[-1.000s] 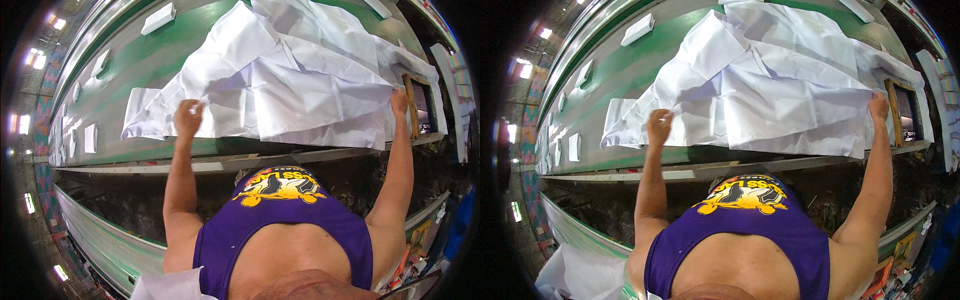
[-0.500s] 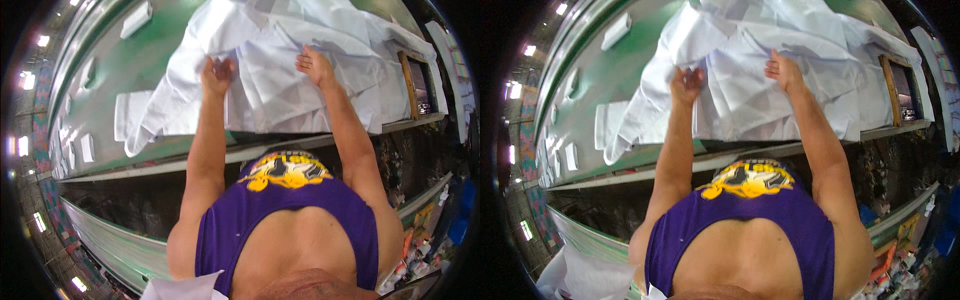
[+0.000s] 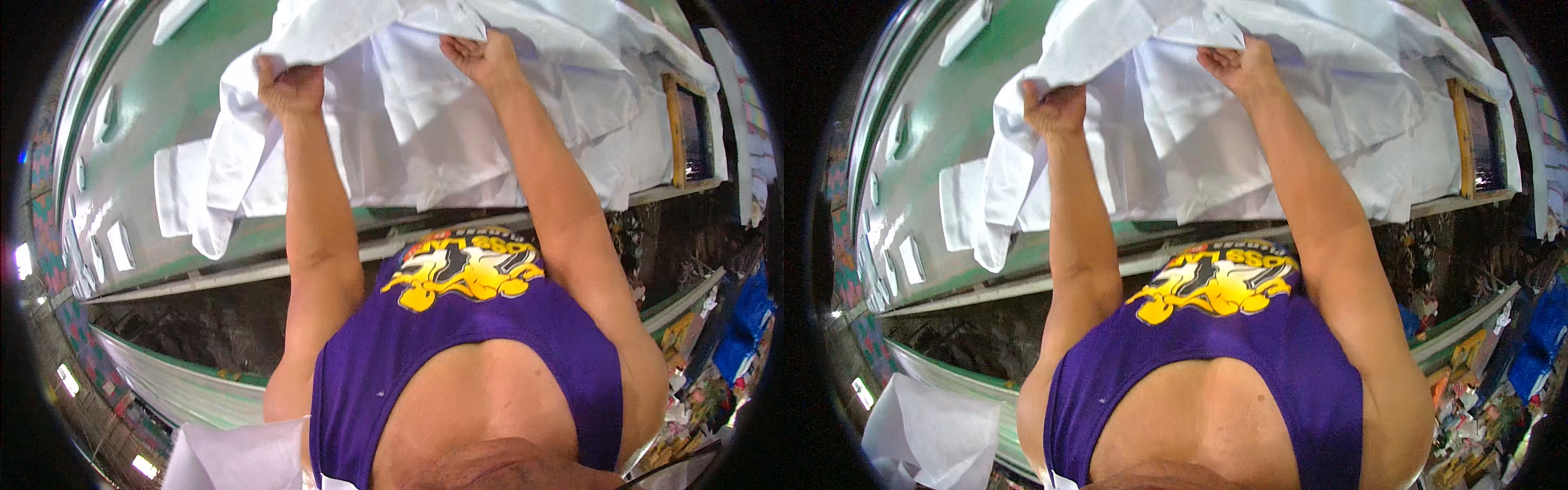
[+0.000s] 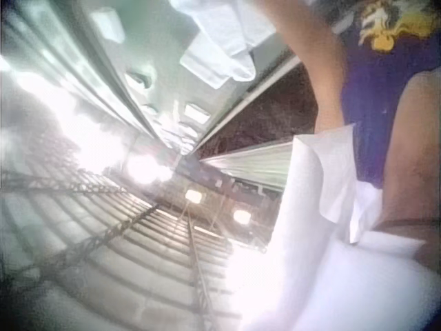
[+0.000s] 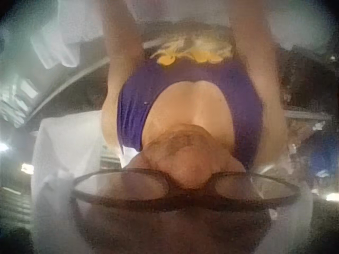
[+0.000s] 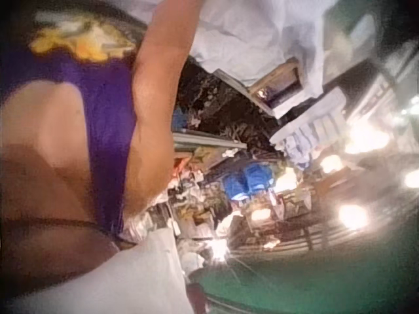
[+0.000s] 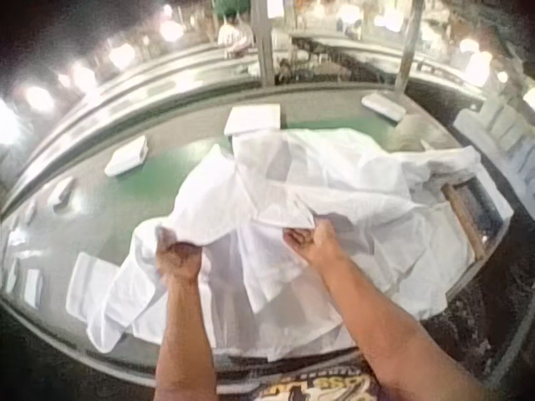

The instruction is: The person lays a white shirt on a green table, aligns a screen printing frame labeled Serenity Suites over it, and wipes the screen surface with a small cloth. The person then folds the shirt and places it aside before repeating the process with another shirt.

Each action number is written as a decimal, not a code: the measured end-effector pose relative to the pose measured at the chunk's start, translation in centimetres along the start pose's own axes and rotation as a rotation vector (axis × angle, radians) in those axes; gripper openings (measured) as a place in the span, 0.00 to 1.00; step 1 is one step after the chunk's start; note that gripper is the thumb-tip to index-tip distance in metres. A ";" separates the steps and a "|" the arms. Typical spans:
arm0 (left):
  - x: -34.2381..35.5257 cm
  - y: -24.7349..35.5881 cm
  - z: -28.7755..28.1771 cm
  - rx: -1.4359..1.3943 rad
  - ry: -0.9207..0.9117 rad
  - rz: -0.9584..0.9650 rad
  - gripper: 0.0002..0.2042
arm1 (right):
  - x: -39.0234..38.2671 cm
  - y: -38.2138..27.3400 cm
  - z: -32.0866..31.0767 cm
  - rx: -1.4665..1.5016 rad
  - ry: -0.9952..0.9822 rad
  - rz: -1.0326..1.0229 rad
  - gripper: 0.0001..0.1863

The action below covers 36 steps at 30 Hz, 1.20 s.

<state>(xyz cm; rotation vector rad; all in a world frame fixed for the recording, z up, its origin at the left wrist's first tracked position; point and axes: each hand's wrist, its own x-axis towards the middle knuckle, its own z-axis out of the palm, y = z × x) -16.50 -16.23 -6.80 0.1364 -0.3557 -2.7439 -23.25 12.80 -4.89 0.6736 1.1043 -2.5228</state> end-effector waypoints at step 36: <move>-11.9 19.4 -1.8 0.528 0.263 0.191 0.19 | -8.3 -18.8 -15.6 -0.486 -0.124 -0.673 0.19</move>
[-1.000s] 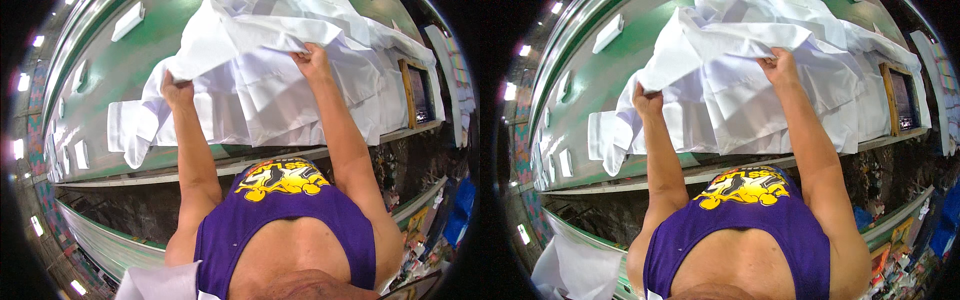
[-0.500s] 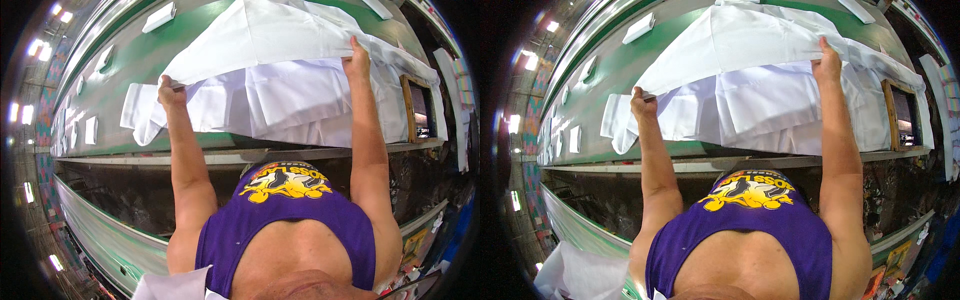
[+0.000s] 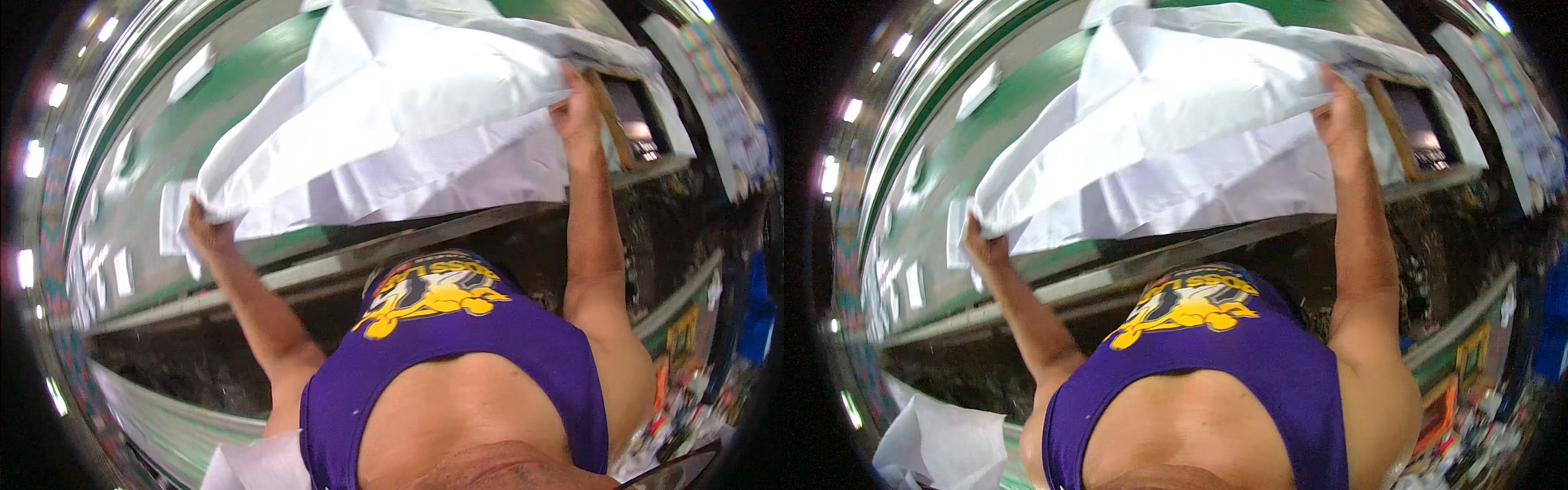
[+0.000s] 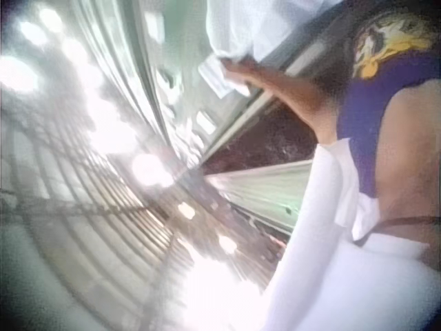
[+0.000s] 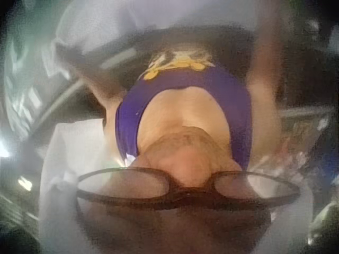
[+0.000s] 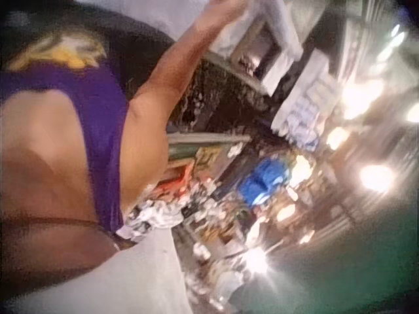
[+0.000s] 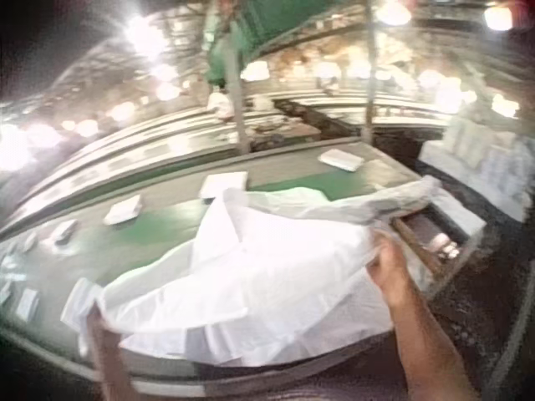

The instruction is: The person lays a white shirt on a green table, aligns a screen printing frame labeled Serenity Suites over it, and wipes the screen surface with a small cloth. The person then folds the shirt and places it aside before repeating the process with another shirt.

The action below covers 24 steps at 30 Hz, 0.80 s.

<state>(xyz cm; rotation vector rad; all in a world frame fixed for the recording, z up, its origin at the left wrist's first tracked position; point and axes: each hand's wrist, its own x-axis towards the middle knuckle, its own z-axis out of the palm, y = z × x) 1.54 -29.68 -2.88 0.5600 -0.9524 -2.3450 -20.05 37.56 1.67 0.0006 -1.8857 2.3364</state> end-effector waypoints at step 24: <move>3.5 -29.2 5.1 1.954 -0.832 0.509 0.25 | -8.2 10.1 24.4 -0.466 -0.428 0.290 0.31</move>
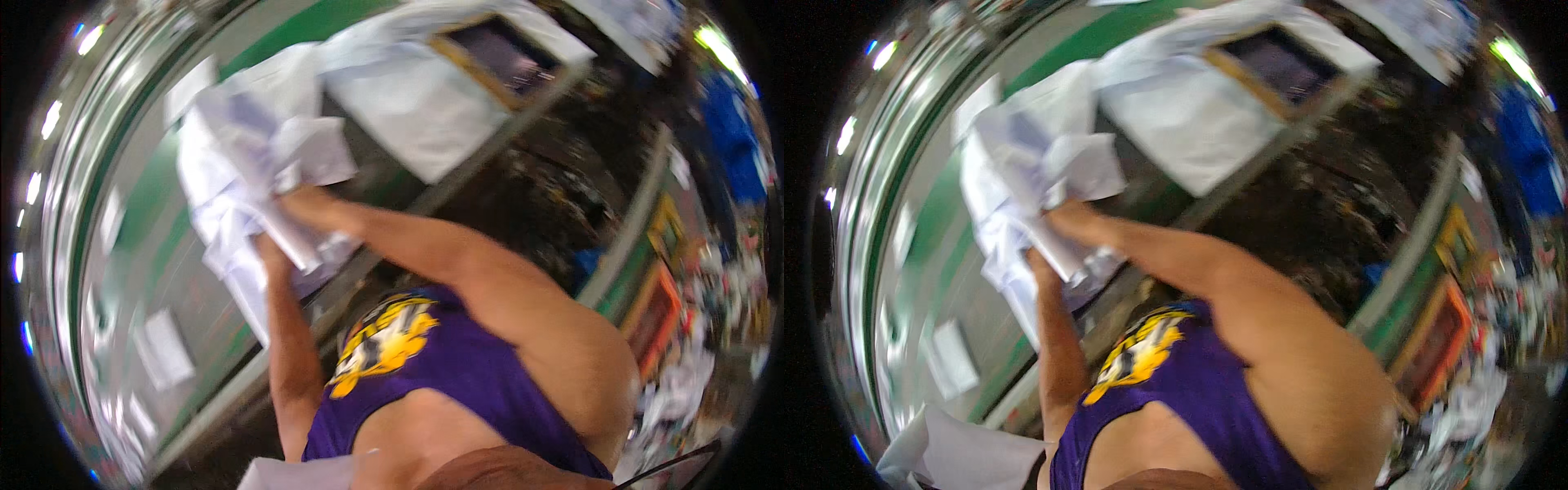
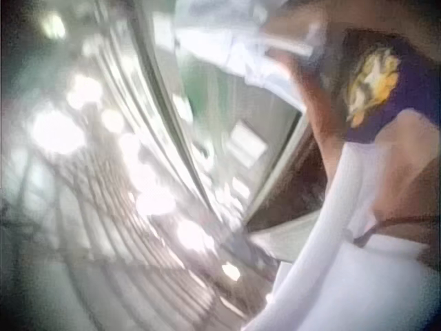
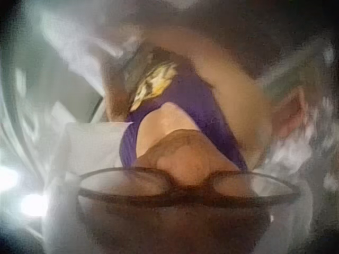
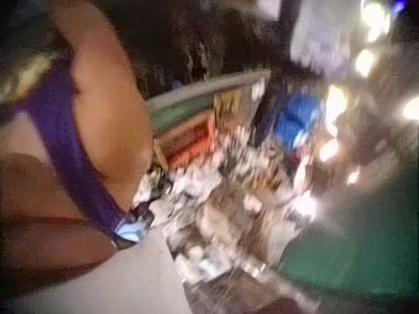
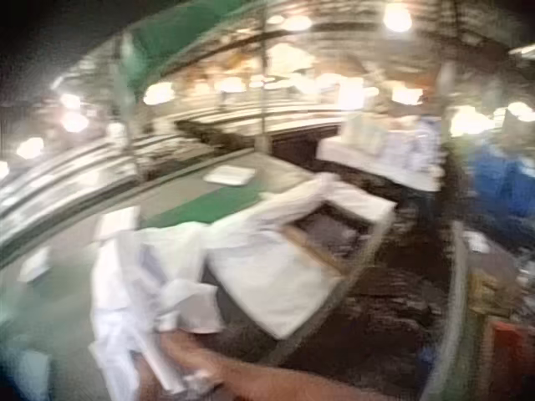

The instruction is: The person lays a white shirt on a green table, aligns a screen printing frame labeled Serenity Suites over it, and wipes the screen surface with a small cloth. The person then folds the shirt and places it aside before repeating the process with another shirt.

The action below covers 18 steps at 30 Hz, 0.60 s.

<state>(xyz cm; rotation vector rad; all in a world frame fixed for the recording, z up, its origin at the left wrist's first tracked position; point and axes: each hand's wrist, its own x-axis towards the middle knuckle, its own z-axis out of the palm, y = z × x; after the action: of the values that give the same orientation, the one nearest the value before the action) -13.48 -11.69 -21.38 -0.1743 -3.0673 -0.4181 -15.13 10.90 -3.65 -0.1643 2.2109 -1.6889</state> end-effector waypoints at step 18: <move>24.4 -6.4 -41.8 -0.837 0.812 -0.042 0.26 | 12.7 -37.0 -14.1 -0.586 0.769 -1.405 0.18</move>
<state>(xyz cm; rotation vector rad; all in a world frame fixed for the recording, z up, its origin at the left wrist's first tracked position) -37.37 -26.53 18.49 0.0412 -1.9624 -1.3462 -36.22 9.50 32.19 -1.8463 3.4940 -1.6137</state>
